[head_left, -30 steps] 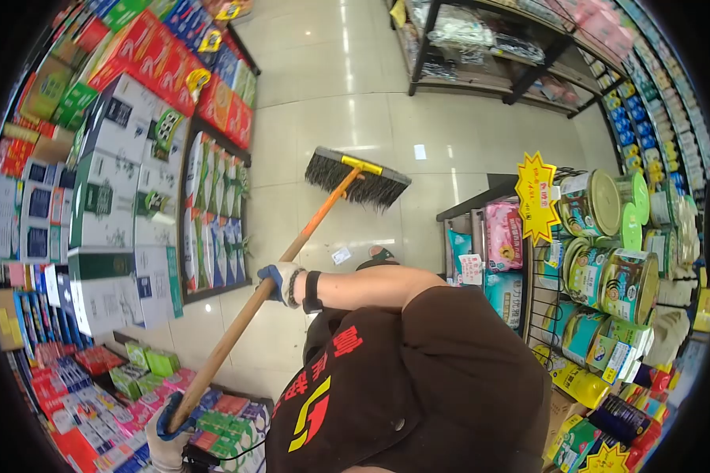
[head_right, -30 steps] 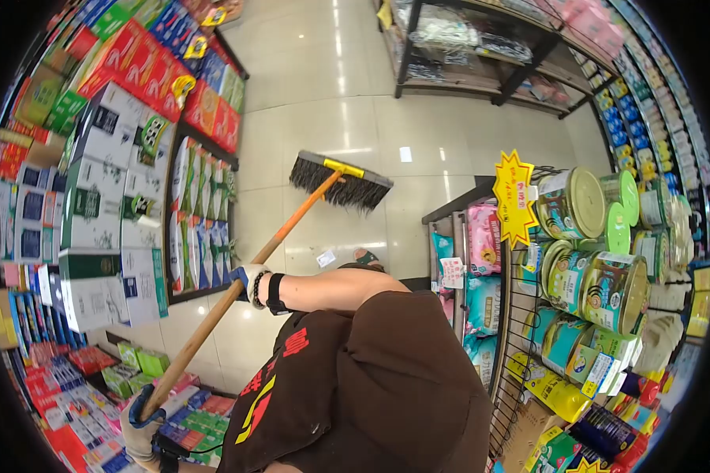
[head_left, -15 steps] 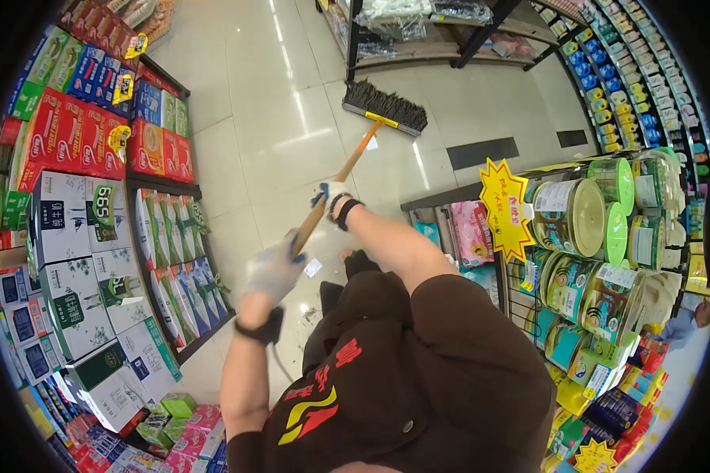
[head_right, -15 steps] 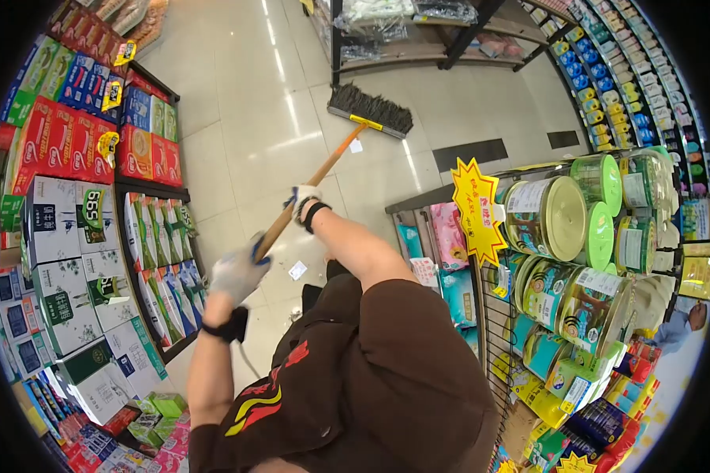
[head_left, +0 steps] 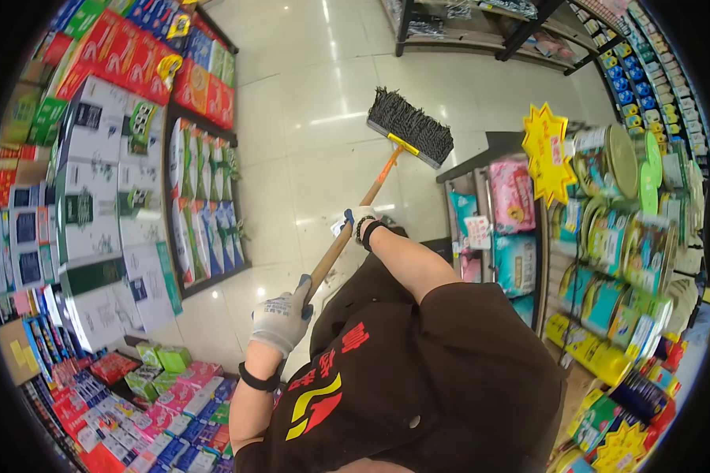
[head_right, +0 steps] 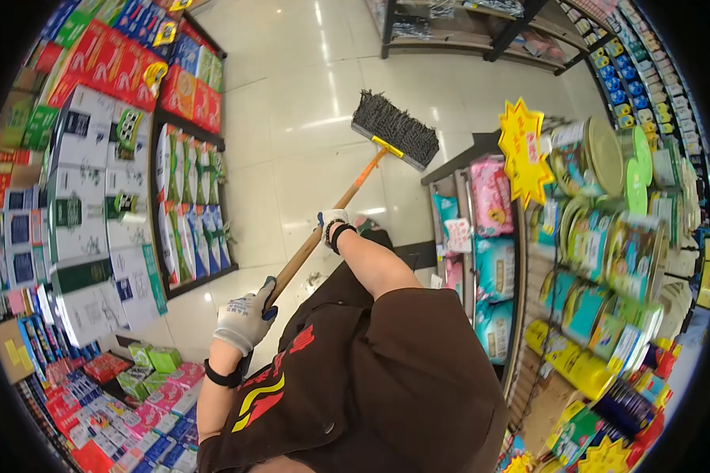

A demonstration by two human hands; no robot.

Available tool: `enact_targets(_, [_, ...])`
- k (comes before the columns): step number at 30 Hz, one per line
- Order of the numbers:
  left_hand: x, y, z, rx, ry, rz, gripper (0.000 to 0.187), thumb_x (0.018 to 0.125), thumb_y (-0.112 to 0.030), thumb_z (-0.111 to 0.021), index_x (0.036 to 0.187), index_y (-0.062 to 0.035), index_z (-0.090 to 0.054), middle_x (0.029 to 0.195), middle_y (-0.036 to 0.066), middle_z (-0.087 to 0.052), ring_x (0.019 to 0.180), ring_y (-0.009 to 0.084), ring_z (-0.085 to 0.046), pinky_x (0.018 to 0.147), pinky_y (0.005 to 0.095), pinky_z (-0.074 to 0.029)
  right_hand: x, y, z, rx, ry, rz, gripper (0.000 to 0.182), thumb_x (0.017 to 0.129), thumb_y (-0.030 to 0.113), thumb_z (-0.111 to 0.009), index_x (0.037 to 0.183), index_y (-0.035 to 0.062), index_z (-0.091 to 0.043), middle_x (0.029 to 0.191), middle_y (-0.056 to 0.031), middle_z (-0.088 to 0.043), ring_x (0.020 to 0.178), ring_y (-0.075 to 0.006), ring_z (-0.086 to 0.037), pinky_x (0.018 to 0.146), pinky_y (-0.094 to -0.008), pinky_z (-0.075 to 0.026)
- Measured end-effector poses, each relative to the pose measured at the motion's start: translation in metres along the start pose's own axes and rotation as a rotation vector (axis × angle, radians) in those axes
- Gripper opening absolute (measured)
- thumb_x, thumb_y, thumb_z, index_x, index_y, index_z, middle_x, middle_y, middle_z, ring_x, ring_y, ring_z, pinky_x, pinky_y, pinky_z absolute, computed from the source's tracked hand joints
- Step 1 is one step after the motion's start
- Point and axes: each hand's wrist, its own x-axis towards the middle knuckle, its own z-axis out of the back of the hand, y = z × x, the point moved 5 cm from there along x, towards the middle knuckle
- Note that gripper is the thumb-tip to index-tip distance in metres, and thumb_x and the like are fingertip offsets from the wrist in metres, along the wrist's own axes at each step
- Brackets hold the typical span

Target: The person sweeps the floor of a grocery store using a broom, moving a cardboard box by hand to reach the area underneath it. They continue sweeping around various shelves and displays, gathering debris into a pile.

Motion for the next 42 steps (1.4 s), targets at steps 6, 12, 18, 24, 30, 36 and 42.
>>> enact_targets(6, [-0.154,0.047,-0.068,-0.015,-0.002,0.029,0.049,0.081,-0.028,-0.049,0.126,-0.014,-0.039,0.082,0.014,-0.061,0.074,0.0311,-0.06,0.065,0.0425,-0.046,-0.006,-0.164,0.011,-0.327,-0.035,0.146,0.015,0.075,0.017,-0.057,0.08,0.0065,-0.048,0.067,-0.0132,-0.053,0.057,-0.0269,-0.055,0.05,-0.0394,-0.047])
enact_targets(12, [-0.305,0.069,-0.061,-0.019,-0.378,0.039,0.048,0.067,-0.028,-0.068,0.11,-0.0136,-0.056,0.077,0.007,-0.061,0.067,0.0253,-0.059,0.061,0.0349,-0.042,-0.101,-0.302,-0.02,0.152,0.289,-0.347,0.012,0.078,0.01,-0.053,0.085,0.0041,-0.045,0.068,-0.0126,-0.052,0.064,-0.0274,-0.052,0.061,-0.0404,-0.047])
enact_targets(18, [-0.401,0.095,-0.042,-0.321,-0.509,0.162,0.044,0.059,-0.005,-0.07,0.102,-0.0012,-0.059,0.096,0.015,-0.062,0.081,0.028,-0.06,0.074,0.0325,-0.046,-0.21,-0.341,-0.059,0.025,0.323,-0.581,0.016,0.076,0.015,-0.058,0.083,0.0054,-0.046,0.076,-0.0076,-0.052,0.073,-0.0221,-0.054,0.073,-0.0338,-0.048])
enact_targets(24, [-0.447,0.104,-0.067,-0.502,-0.587,0.301,0.05,0.056,-0.002,-0.072,0.105,-0.0008,-0.058,0.09,0.016,-0.062,0.08,0.0277,-0.059,0.072,0.0314,-0.045,-0.275,-0.301,-0.079,-0.09,0.348,-0.483,0.013,0.077,0.009,-0.057,0.082,0.005,-0.046,0.076,-0.0087,-0.051,0.071,-0.0248,-0.054,0.069,-0.0401,-0.049])
enact_targets(30, [-0.413,0.071,-0.087,-0.467,-0.665,0.378,0.045,0.062,-0.009,-0.07,0.106,-0.0049,-0.059,0.08,0.015,-0.058,0.068,0.0301,-0.057,0.064,0.0329,-0.045,-0.229,-0.256,-0.088,0.014,0.545,-0.299,0.011,0.076,0.006,-0.057,0.079,0.0046,-0.046,0.066,-0.0106,-0.049,0.062,-0.0266,-0.051,0.063,-0.0399,-0.048])
enact_targets(36, [-0.29,0.043,-0.167,-0.391,-0.483,0.352,0.044,0.077,-0.021,-0.058,0.12,-0.0125,-0.048,0.087,0.014,-0.061,0.078,0.0295,-0.06,0.066,0.0375,-0.047,-0.162,-0.246,-0.055,-0.144,0.217,-0.152,0.013,0.08,0.012,-0.056,0.086,0.0051,-0.046,0.07,-0.0145,-0.054,0.06,-0.03,-0.055,0.052,-0.0448,-0.048])
enact_targets(42, [-0.264,0.034,-0.257,-0.326,-0.153,0.419,0.046,0.082,-0.025,-0.049,0.126,-0.015,-0.04,0.088,0.015,-0.061,0.076,0.0329,-0.06,0.068,0.0442,-0.045,-0.104,-0.32,-0.005,-0.467,0.126,0.024,0.01,0.076,0.01,-0.052,0.083,0.0039,-0.049,0.068,-0.0127,-0.054,0.056,-0.0275,-0.053,0.051,-0.0408,-0.045])
